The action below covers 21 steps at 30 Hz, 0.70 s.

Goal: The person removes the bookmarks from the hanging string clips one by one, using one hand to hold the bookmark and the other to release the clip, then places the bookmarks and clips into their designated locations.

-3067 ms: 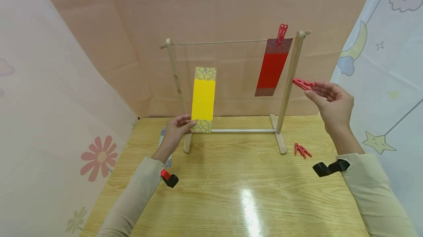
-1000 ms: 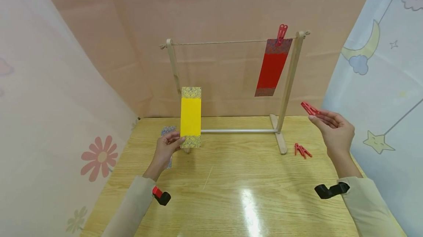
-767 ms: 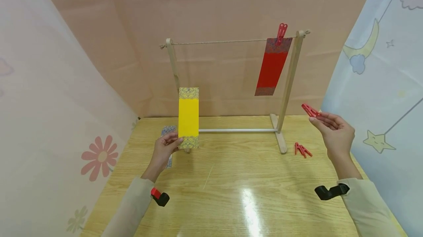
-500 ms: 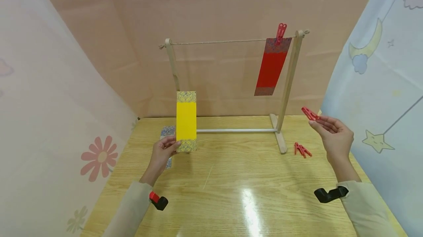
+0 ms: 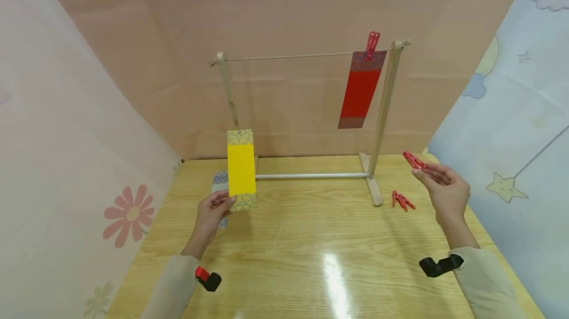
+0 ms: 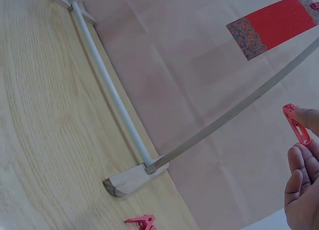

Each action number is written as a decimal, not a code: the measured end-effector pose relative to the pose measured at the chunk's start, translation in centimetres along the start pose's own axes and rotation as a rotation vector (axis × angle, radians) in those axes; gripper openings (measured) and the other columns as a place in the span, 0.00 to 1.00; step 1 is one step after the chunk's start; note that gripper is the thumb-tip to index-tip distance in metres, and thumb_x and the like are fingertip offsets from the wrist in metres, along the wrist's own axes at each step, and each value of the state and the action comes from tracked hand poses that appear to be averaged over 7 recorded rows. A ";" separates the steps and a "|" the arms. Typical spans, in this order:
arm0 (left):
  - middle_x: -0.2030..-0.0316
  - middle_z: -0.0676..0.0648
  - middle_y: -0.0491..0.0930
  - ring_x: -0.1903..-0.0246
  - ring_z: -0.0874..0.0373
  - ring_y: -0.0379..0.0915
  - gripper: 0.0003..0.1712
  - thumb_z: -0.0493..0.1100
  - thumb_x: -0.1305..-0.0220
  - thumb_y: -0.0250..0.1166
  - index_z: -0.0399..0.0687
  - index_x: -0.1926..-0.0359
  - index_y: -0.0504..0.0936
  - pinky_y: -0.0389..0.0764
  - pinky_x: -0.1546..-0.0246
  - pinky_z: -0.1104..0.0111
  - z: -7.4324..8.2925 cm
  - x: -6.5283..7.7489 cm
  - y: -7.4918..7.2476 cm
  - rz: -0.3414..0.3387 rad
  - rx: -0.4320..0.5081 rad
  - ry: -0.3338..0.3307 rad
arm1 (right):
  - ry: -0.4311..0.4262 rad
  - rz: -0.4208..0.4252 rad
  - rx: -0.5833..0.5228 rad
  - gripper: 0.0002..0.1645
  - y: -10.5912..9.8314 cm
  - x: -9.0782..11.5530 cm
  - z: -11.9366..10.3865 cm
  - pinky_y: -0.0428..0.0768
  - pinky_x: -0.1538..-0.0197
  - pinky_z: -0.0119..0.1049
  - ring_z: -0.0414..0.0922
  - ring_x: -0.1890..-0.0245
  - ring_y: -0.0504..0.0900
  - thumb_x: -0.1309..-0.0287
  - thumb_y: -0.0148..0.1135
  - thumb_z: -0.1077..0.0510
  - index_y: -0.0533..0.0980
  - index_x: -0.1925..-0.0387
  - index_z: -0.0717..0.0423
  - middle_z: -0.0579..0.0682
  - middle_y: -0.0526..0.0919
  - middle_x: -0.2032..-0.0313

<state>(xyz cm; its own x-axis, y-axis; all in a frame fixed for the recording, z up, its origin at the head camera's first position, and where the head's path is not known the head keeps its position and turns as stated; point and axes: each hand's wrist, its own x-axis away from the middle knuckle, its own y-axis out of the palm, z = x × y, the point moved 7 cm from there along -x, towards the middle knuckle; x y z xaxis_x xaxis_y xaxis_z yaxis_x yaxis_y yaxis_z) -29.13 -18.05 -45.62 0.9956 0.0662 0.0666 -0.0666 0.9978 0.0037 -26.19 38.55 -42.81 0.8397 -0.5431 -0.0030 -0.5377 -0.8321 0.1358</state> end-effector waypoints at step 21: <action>0.69 0.49 0.81 0.71 0.60 0.78 0.14 0.33 0.38 0.67 0.31 0.52 0.80 0.84 0.66 0.68 -2.3 1.7 -4.4 0.129 0.008 -0.069 | 0.107 0.124 0.100 0.26 -1.5 -0.2 3.6 0.78 0.70 0.18 0.33 0.68 0.80 0.58 0.80 0.57 0.81 0.55 0.57 0.39 0.83 0.68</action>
<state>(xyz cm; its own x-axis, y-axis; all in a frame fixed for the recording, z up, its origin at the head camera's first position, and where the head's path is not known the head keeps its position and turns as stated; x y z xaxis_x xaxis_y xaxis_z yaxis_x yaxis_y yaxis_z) -27.00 -22.33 -47.86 0.9719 0.1927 0.1351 -0.1943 0.9809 -0.0010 -25.87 39.51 -46.61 0.7669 -0.6316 0.1140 -0.6381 -0.7694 0.0294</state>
